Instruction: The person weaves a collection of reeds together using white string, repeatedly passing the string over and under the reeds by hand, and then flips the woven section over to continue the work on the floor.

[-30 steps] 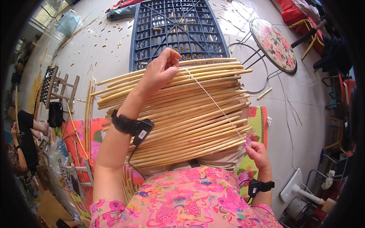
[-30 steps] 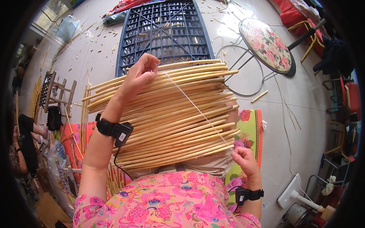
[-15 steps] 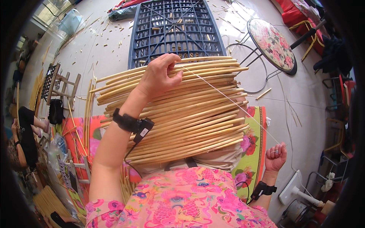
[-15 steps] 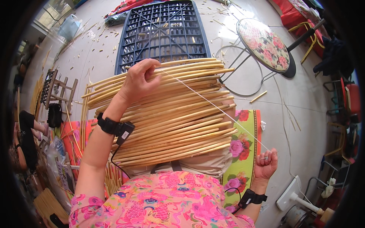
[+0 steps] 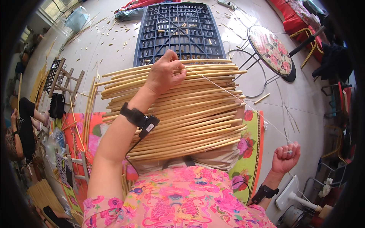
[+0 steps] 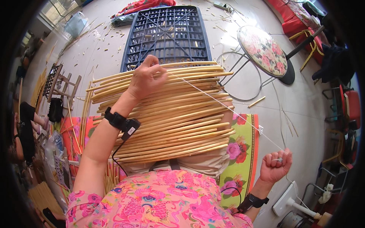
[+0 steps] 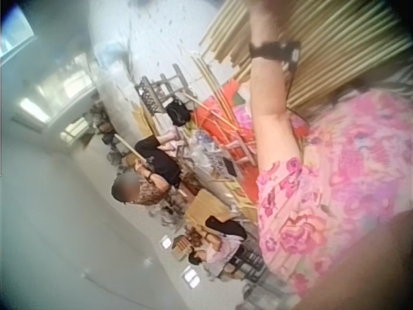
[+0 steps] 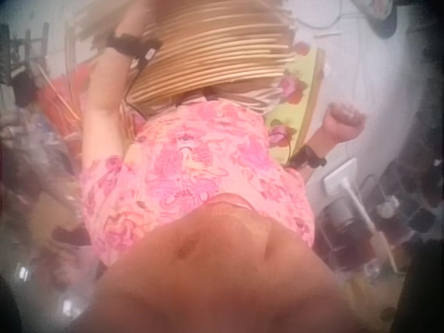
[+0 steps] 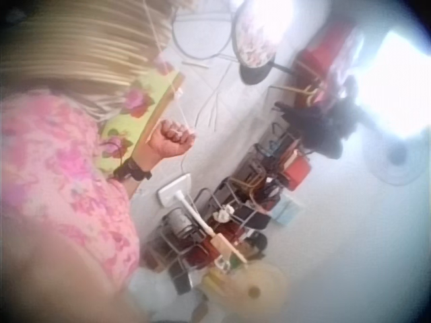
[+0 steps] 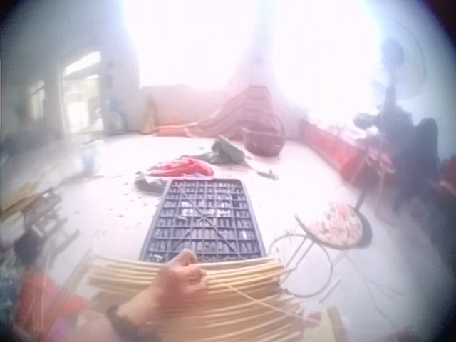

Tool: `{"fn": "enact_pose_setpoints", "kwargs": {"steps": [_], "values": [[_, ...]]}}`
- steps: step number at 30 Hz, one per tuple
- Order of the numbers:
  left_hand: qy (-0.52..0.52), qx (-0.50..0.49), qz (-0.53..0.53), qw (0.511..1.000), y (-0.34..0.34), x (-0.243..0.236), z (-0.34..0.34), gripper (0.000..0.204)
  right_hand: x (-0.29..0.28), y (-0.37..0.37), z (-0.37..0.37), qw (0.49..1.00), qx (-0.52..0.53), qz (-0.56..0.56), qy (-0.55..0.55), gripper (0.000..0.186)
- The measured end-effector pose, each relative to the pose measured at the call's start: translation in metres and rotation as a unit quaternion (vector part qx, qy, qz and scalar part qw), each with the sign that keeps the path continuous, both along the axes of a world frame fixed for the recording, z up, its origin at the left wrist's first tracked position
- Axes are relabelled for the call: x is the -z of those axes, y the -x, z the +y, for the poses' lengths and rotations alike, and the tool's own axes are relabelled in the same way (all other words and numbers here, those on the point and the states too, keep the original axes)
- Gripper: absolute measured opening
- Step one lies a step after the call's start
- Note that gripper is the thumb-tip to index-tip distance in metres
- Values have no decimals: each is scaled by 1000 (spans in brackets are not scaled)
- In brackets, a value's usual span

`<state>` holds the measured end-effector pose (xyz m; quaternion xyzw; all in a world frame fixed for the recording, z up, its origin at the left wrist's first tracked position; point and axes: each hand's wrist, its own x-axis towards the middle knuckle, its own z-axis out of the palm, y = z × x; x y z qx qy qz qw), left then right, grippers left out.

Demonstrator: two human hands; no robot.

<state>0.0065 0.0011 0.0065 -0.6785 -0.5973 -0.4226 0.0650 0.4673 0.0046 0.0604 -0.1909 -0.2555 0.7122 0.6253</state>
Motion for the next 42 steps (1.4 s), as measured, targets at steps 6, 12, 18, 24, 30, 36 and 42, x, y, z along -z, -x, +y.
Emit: {"fn": "enact_pose_setpoints", "kwargs": {"steps": [6,12,18,24,30,36,42], "values": [[24,-58,42,997,-9,5,-1,11,-80,14,-8,993,-47,-9,-104,33],[30,-52,45,997,-11,3,-5,16,-149,20,-20,971,-65,81,-213,35],[14,-43,29,999,-8,8,-6,16,-199,25,-40,938,-65,47,-339,38],[18,-46,17,999,-6,8,-5,19,-208,52,-53,875,-226,13,-429,33],[32,-73,2,997,-10,8,1,13,-194,75,-47,669,-453,-98,-581,14],[-16,-91,-89,992,-3,9,1,9,-183,70,-27,589,-534,-317,-517,13],[-24,-126,-76,989,-8,11,5,11,-157,106,-36,520,-453,-652,-315,14]]}}
